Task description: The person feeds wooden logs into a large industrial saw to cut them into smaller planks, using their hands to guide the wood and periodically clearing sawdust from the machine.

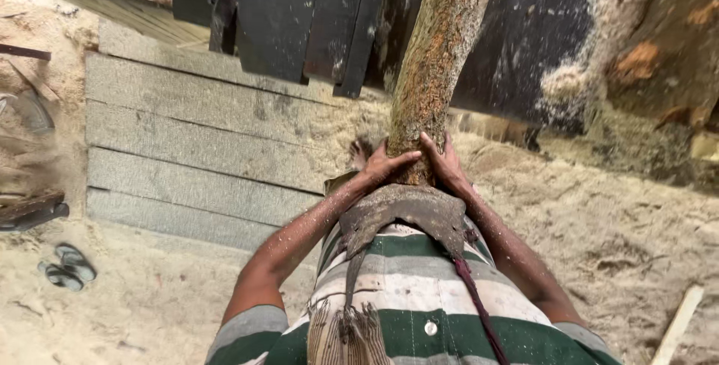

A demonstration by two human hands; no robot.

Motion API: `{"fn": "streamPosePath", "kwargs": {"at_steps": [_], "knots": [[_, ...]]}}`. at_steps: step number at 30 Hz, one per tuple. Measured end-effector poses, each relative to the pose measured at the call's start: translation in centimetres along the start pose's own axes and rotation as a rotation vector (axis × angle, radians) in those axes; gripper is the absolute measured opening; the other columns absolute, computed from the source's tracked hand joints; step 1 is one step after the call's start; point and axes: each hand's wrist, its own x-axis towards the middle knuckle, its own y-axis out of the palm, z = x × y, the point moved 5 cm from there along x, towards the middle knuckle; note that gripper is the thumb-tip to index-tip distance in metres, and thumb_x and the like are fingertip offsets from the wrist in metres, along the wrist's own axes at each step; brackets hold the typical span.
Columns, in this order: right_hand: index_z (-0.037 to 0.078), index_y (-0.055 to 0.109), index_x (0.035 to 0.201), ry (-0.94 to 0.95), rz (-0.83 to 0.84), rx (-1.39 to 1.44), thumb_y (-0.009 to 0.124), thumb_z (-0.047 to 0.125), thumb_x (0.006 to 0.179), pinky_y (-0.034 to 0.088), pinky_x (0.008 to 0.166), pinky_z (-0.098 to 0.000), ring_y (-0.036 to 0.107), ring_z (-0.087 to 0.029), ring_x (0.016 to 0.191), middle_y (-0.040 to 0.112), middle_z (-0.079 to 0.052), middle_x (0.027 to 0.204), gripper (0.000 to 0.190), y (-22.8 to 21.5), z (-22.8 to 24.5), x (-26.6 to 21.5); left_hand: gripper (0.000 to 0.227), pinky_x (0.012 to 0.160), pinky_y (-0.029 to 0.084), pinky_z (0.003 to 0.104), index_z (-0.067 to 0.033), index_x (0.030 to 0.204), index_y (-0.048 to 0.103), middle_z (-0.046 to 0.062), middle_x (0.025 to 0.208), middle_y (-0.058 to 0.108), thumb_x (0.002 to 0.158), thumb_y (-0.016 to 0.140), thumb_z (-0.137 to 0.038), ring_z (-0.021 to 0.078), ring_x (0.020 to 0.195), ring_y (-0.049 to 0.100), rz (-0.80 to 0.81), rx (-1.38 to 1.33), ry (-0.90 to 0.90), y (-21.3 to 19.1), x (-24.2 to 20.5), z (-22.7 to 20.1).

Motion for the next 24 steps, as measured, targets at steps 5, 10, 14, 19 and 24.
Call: {"fn": "streamPosePath", "kwargs": {"at_steps": [5,10,14,19,24], "knots": [[0.002,0.001,0.165,-0.179,-0.048,-0.030,0.045,0.096,0.073,0.029,0.119,-0.0705,0.024,-0.048,0.155,0.010,-0.029,0.172,0.138,-2.2,3.7,3.0,0.154,0.120,0.039,0.059,0.0050,0.161,0.000,0.036,0.163,0.027,0.059,0.085,-0.075,0.0457,0.150,0.038,0.008,-0.001,-0.009,-0.9,2.6,-4.0],[0.004,-0.002,0.165,-0.124,-0.041,0.024,0.046,0.095,0.068,0.032,0.117,-0.0716,0.033,-0.048,0.150,0.015,-0.031,0.168,0.141,-3.7,5.5,6.3,0.146,0.118,0.032,0.064,-0.0005,0.164,0.006,0.031,0.166,0.020,0.062,0.080,-0.075,0.0452,0.152,0.028,-0.039,0.090,0.005,-1.6,3.8,-8.3],[0.005,0.000,0.167,-0.161,-0.029,-0.006,0.048,0.094,0.073,0.026,0.117,-0.0750,0.026,-0.052,0.152,0.015,-0.036,0.167,0.138,-4.4,5.7,8.6,0.148,0.119,0.038,0.060,0.0036,0.162,0.007,0.035,0.162,0.030,0.061,0.080,-0.077,0.0460,0.148,0.039,-0.001,0.064,0.019,-1.6,4.6,-9.8],[0.005,0.010,0.167,-0.206,-0.030,0.028,0.051,0.096,0.073,0.032,0.125,-0.0654,0.036,-0.050,0.151,0.031,-0.035,0.164,0.137,-5.6,8.0,9.3,0.147,0.115,0.043,0.059,0.0032,0.161,0.008,0.033,0.159,0.035,0.059,0.076,-0.079,0.0437,0.143,0.047,0.006,0.074,0.024,-1.9,6.3,-11.2],[0.001,0.002,0.164,-0.170,-0.015,0.091,0.050,0.090,0.070,0.034,0.122,-0.0596,0.040,-0.046,0.148,0.032,-0.034,0.160,0.138,-7.1,10.6,10.4,0.123,0.100,0.061,0.054,0.0125,0.147,0.044,0.037,0.139,0.064,0.062,0.084,-0.066,0.0417,0.124,0.070,0.043,-0.052,0.093,-1.5,8.8,-13.2]]}}
